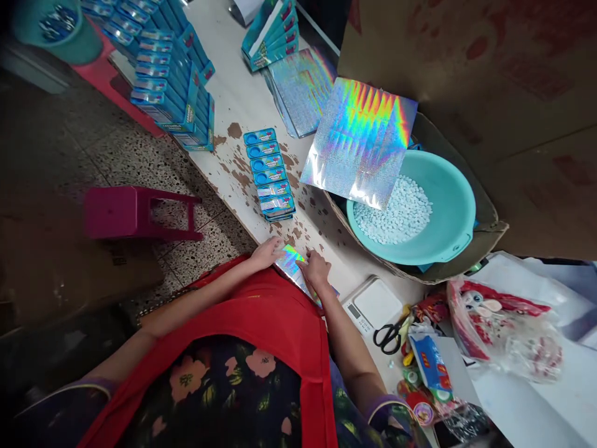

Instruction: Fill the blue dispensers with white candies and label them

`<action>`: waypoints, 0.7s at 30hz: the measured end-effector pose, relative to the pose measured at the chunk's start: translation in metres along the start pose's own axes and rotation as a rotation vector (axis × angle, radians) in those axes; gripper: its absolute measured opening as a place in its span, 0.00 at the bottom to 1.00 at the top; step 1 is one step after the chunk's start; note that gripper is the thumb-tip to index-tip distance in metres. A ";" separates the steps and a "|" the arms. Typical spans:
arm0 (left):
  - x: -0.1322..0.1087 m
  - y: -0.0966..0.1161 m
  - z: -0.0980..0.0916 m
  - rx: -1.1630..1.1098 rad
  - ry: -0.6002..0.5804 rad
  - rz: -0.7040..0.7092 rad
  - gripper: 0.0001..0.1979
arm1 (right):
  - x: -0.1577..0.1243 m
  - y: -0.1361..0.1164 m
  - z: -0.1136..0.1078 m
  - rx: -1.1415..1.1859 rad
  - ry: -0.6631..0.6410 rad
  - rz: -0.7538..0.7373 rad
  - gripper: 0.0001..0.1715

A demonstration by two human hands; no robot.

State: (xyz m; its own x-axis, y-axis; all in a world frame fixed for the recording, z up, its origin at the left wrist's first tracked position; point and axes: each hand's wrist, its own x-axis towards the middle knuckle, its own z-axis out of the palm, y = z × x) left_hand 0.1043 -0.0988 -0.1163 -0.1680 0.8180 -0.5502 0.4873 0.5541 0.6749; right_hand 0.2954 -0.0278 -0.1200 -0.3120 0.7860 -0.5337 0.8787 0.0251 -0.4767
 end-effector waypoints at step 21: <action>0.044 0.034 0.003 0.029 -0.141 0.038 0.11 | -0.040 0.000 0.017 -0.334 0.173 -0.403 0.24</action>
State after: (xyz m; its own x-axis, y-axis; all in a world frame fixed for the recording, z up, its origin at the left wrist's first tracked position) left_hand 0.1160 -0.0446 -0.1192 -0.0281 0.8071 -0.5897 0.5162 0.5169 0.6829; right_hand 0.3017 -0.0695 -0.1105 -0.6085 0.7630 -0.2181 0.7774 0.5180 -0.3569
